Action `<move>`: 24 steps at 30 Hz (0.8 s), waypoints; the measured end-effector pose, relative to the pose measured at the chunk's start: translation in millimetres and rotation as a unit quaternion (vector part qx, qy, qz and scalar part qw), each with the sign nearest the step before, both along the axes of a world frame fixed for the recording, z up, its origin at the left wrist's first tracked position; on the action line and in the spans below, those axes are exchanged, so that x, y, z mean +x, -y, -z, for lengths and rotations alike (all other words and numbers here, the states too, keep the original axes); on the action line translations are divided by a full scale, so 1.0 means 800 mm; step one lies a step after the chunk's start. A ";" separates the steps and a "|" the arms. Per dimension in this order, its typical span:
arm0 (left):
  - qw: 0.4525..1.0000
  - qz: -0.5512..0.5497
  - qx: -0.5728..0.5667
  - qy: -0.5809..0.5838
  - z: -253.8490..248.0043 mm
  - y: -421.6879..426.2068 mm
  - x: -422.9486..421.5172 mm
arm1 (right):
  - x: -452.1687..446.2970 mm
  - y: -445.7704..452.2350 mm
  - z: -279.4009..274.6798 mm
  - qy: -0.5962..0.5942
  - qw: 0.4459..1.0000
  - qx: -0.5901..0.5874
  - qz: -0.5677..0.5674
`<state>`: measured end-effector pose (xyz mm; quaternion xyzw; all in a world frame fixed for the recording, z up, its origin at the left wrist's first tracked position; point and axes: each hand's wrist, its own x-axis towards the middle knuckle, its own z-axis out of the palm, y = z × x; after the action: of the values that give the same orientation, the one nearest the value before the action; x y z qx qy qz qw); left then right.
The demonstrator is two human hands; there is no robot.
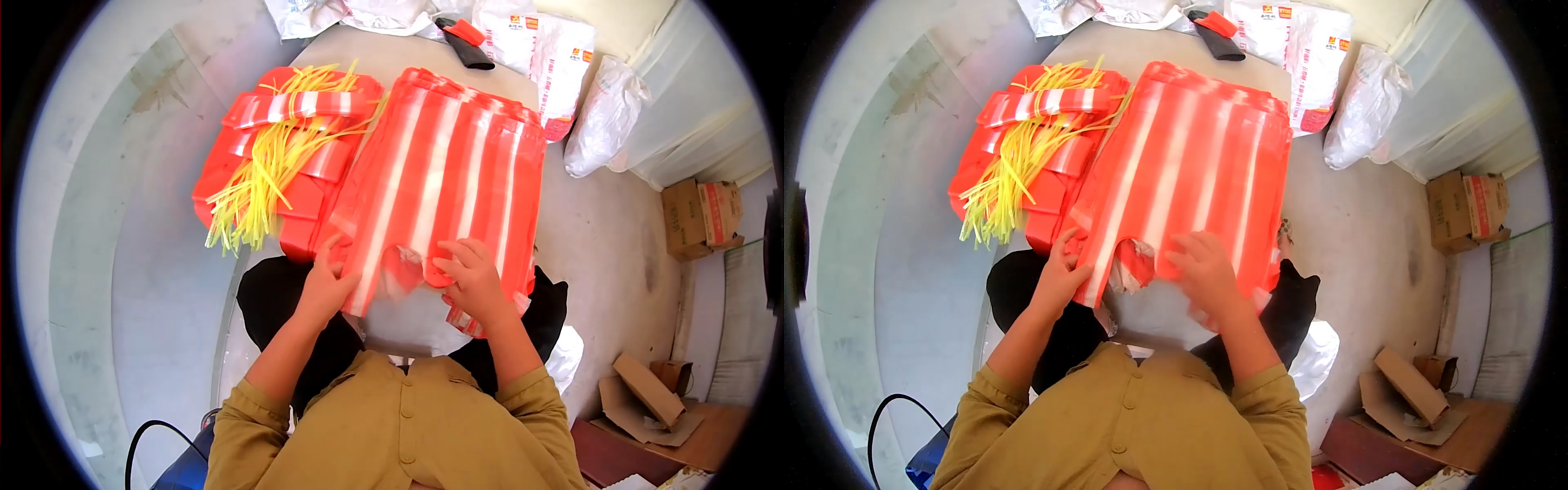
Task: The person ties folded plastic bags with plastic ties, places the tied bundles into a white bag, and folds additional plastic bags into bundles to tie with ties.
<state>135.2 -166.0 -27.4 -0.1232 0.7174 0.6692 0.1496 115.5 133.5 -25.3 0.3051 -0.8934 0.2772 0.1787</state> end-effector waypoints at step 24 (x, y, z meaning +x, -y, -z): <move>0.945 0.258 -0.164 -0.119 -0.044 -0.111 -0.100 | 0.025 0.012 0.008 -0.048 0.997 0.007 0.052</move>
<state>55.5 -76.8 7.7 0.1240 0.8368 0.4909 0.2083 135.1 123.7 -31.6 0.2728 -0.9003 0.2462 0.2332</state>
